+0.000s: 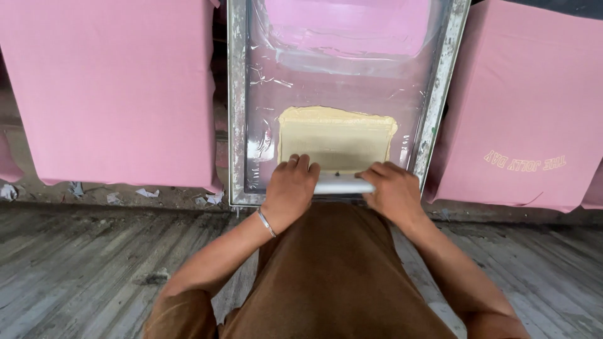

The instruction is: Manually screen printing a text design onto pink fabric using a squeegee and ink at a production station.

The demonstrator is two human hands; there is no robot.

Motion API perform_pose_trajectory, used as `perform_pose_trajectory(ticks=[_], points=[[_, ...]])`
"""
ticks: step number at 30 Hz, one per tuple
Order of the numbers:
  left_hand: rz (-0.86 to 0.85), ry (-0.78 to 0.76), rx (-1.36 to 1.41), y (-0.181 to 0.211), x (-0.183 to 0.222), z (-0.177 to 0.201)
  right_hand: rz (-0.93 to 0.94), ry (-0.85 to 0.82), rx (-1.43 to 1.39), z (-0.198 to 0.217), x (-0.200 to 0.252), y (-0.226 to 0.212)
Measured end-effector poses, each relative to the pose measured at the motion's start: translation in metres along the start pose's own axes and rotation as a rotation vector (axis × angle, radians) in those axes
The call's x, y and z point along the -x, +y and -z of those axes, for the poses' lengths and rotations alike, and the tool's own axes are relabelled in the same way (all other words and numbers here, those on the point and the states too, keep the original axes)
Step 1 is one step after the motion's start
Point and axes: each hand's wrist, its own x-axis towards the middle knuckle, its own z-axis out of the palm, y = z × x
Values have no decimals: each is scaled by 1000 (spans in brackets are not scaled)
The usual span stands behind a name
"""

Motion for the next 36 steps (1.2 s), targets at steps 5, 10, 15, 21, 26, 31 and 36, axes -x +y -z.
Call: perform_pose_trajectory(ticks=[5,10,15,21,26,31,36], points=[[44,111,-96,-27,-59,-7,46,204,136,-1,-60,29],[61,195,-149,-22,-45,-25,5,226,98,-24,-39,25],[77,136,-95,2,-8,-11,-74,146,105,-16,1,-7],[94,-5,40,5,14,-28,-88,30,61,-7,16,-10],[240,144,409,-17,-1,51,-146,-15,-92,21,4,22],[502,581,254,-70,42,1,-380,2,-412,76,-6,26],[989,362,644,-91,64,-48,-771,-2,-728,45,9,59]])
